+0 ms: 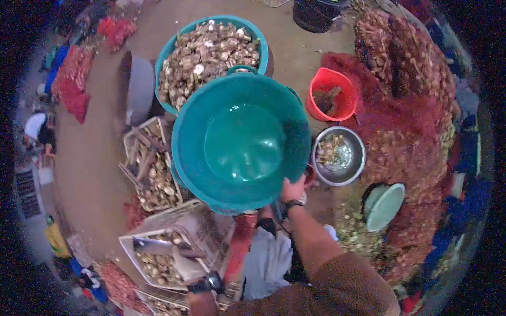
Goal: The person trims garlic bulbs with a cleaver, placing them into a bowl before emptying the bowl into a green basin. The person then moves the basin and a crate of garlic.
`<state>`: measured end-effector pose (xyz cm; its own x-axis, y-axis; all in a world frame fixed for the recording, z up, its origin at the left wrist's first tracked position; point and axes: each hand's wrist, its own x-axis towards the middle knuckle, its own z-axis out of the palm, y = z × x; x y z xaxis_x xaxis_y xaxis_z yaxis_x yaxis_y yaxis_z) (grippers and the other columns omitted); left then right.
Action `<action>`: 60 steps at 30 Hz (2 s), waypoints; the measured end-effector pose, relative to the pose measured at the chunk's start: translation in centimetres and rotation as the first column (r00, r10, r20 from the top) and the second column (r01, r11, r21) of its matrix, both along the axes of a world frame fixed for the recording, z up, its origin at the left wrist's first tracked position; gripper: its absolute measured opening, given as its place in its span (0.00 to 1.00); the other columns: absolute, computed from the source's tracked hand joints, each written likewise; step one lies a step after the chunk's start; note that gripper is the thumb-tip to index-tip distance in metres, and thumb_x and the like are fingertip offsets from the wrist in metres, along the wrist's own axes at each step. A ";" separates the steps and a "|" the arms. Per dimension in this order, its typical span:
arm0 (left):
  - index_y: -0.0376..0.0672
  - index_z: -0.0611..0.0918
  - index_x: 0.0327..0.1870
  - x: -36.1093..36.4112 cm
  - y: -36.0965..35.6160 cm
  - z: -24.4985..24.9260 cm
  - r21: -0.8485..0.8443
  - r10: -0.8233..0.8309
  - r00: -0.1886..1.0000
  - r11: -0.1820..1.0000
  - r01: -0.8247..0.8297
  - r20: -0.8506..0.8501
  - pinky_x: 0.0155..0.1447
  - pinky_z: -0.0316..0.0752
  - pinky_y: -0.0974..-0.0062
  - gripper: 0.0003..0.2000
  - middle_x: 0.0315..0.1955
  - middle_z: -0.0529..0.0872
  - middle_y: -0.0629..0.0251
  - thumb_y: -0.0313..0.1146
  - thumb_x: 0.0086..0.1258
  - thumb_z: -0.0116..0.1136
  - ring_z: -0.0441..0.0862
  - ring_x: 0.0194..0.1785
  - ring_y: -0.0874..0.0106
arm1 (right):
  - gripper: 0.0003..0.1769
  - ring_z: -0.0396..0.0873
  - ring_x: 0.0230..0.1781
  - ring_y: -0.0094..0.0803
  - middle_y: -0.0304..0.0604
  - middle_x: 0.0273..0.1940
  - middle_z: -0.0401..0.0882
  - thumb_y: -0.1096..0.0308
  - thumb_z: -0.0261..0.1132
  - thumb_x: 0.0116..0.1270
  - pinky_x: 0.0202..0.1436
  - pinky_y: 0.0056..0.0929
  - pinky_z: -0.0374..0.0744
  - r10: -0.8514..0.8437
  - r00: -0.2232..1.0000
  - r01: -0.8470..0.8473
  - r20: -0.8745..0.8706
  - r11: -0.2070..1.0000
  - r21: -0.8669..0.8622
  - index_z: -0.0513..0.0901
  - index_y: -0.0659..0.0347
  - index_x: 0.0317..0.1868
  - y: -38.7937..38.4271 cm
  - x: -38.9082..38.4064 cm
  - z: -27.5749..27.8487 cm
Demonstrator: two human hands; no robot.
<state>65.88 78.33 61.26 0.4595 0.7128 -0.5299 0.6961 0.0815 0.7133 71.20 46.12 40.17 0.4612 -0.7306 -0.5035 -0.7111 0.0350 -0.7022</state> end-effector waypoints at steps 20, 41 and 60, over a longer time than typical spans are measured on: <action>0.41 0.77 0.41 -4.1 -7.2 2.7 -0.283 0.254 0.967 0.929 -0.240 0.012 0.48 0.73 0.67 0.16 0.37 0.80 0.64 0.46 0.72 0.46 0.77 0.42 0.69 | 0.24 0.75 0.47 0.51 0.57 0.46 0.73 0.71 0.67 0.47 0.51 0.41 0.75 -0.190 0.971 0.174 -0.143 0.978 -0.112 0.70 0.64 0.46 0.0 7.1 1.0; 0.43 0.76 0.35 -9.8 -0.3 1.9 -0.279 0.390 0.857 0.911 -0.305 0.337 0.39 0.72 0.76 0.09 0.27 0.77 0.71 0.39 0.69 0.51 0.75 0.32 0.73 | 0.20 0.83 0.35 0.37 0.54 0.43 0.82 0.52 0.63 0.57 0.31 0.36 0.80 0.677 0.733 -0.657 0.065 0.729 -0.194 0.84 0.60 0.40 -2.8 10.8 2.3; 0.35 0.70 0.50 -16.4 -2.8 26.4 0.038 0.178 0.508 0.921 -0.387 0.843 0.46 0.74 0.73 0.16 0.38 0.77 0.62 0.38 0.70 0.48 0.76 0.43 0.71 | 0.12 0.78 0.32 0.28 0.39 0.32 0.82 0.66 0.62 0.63 0.35 0.29 0.77 0.793 0.221 -0.971 0.568 0.126 0.203 0.83 0.64 0.42 10.8 -4.6 35.1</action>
<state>49.52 75.55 87.63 0.3653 0.9217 0.1303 -0.2272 -0.0475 0.9727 66.62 56.94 75.26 0.7664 0.5742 -0.2880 -0.2543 -0.1405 -0.9569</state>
